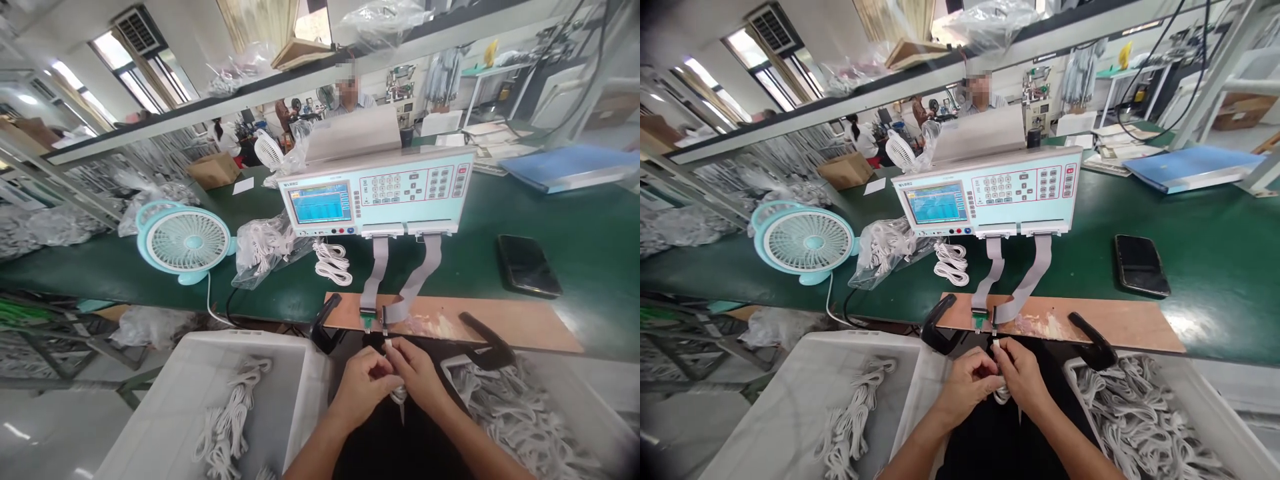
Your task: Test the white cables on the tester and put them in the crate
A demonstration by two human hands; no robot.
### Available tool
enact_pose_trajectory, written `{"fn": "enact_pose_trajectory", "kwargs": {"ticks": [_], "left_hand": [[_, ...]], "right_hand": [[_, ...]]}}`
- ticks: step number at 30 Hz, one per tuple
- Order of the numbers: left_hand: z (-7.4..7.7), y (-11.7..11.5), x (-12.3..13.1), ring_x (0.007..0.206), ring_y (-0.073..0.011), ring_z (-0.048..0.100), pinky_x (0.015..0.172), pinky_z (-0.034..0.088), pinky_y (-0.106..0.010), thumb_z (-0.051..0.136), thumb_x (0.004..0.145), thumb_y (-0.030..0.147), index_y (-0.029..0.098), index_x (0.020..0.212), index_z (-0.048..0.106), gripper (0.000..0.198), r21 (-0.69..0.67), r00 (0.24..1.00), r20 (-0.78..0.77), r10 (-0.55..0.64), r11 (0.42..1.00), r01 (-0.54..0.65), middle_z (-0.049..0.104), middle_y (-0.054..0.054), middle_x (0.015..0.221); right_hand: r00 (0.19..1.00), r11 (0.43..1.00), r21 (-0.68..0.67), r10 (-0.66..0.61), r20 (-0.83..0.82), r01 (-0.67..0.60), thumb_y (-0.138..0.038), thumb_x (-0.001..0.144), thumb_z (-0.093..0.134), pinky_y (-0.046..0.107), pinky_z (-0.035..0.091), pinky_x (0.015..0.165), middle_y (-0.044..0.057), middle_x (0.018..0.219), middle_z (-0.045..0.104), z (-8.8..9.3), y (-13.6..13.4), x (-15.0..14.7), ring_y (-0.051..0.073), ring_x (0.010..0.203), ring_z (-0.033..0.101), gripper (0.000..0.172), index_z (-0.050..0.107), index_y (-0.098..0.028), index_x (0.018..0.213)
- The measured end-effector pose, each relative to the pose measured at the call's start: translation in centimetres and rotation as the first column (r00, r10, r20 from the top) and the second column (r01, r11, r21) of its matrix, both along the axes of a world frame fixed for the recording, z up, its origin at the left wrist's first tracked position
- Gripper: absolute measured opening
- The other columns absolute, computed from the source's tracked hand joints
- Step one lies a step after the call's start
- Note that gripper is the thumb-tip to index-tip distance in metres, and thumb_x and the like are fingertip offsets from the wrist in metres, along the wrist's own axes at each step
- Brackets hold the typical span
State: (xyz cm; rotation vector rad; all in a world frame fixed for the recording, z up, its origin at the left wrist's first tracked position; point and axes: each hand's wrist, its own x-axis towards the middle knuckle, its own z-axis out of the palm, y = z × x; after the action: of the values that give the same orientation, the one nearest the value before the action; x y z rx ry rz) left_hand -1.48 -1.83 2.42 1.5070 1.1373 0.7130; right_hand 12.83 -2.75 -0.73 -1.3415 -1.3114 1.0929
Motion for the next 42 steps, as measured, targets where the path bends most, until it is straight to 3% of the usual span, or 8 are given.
{"fn": "enact_pose_trajectory", "kwargs": {"ticks": [4,11,16,19,25,29,32,42], "left_hand": [[-0.2,0.6,-0.5,0.056,-0.0080,0.050,0.048,0.041,-0.018,0.064,0.071,0.022,0.015,0.064,0.060,0.010,-0.061,0.998,-0.055,0.001,0.998,-0.004,0.054,0.002,0.070],[-0.6,1.3,-1.1,0.044,-0.0082,0.046,0.038,0.040,-0.017,0.047,0.082,0.025,0.017,0.093,0.060,0.019,-0.183,0.994,0.095,-0.061,0.980,0.078,0.047,0.006,0.055],[-0.5,1.5,-1.9,0.046,-0.0098,0.050,0.042,0.048,-0.021,0.054,0.071,0.021,0.013,0.081,0.064,0.016,-0.455,0.933,0.360,0.025,0.878,0.152,0.053,0.002,0.054],[-0.2,1.4,-2.0,0.052,-0.0112,0.056,0.047,0.051,-0.023,0.065,0.063,0.018,0.011,0.087,0.065,0.025,-0.498,0.878,0.470,0.090,0.848,0.180,0.059,0.000,0.060],[-1.1,1.5,-1.1,0.043,-0.0102,0.050,0.037,0.039,-0.020,0.062,0.075,0.041,0.013,0.083,0.060,0.029,-0.384,0.939,0.290,0.186,0.921,-0.064,0.056,0.001,0.058],[-1.8,2.2,-1.0,0.052,-0.0098,0.047,0.046,0.035,-0.020,0.050,0.084,0.038,0.017,0.063,0.052,0.030,-0.074,0.997,0.073,0.017,0.997,-0.011,0.049,0.003,0.059],[-2.0,2.6,-1.0,0.065,-0.0112,0.046,0.060,0.037,-0.022,0.046,0.085,0.029,0.017,0.056,0.047,0.032,0.113,0.998,0.053,0.045,0.992,-0.051,0.048,0.001,0.066],[-2.6,2.5,0.1,0.059,-0.0115,0.040,0.059,0.033,-0.023,0.049,0.082,0.033,0.018,0.054,0.045,0.032,-0.008,0.941,0.136,0.310,0.950,-0.312,0.041,0.003,0.057]], "right_hand": [[0.995,0.997,-0.064,-0.057,-0.087,0.051,-0.047,0.085,0.057,0.025,0.038,0.057,-0.001,0.063,0.054,-0.4,0.6,-0.5,0.016,0.061,0.048,0.032,0.059,-0.019,0.070],[0.974,0.993,-0.097,-0.086,-0.211,0.066,-0.050,0.081,0.062,0.025,0.039,0.056,0.000,0.063,0.057,0.0,0.7,-0.7,0.015,0.059,0.049,0.035,0.064,-0.017,0.072],[0.925,0.967,-0.247,-0.149,-0.350,0.062,-0.055,0.067,0.074,0.024,0.035,0.049,-0.001,0.053,0.053,1.1,0.8,-1.0,0.012,0.049,0.045,0.041,0.066,-0.015,0.066],[0.846,0.927,-0.373,-0.231,-0.481,0.041,-0.055,0.058,0.081,0.024,0.035,0.044,-0.001,0.051,0.055,1.7,1.0,-1.3,0.012,0.045,0.046,0.044,0.068,-0.014,0.069],[0.767,0.912,-0.410,-0.279,-0.578,0.023,-0.050,0.057,0.084,0.024,0.036,0.043,0.001,0.050,0.057,1.7,1.3,-1.6,0.012,0.043,0.046,0.041,0.066,-0.014,0.064],[0.761,0.922,-0.387,-0.258,-0.595,0.010,-0.045,0.058,0.085,0.024,0.037,0.046,0.000,0.053,0.058,1.3,1.2,-1.4,0.012,0.046,0.047,0.036,0.066,-0.016,0.063],[0.785,0.924,-0.382,-0.241,-0.571,0.005,-0.046,0.059,0.084,0.024,0.038,0.050,0.001,0.057,0.058,0.8,1.3,-1.2,0.013,0.051,0.048,0.035,0.067,-0.016,0.063],[0.842,0.942,-0.335,-0.187,-0.507,0.007,-0.048,0.066,0.079,0.023,0.031,0.048,-0.001,0.056,0.054,-0.4,1.3,-0.8,0.010,0.049,0.038,0.034,0.067,-0.016,0.067]]}}
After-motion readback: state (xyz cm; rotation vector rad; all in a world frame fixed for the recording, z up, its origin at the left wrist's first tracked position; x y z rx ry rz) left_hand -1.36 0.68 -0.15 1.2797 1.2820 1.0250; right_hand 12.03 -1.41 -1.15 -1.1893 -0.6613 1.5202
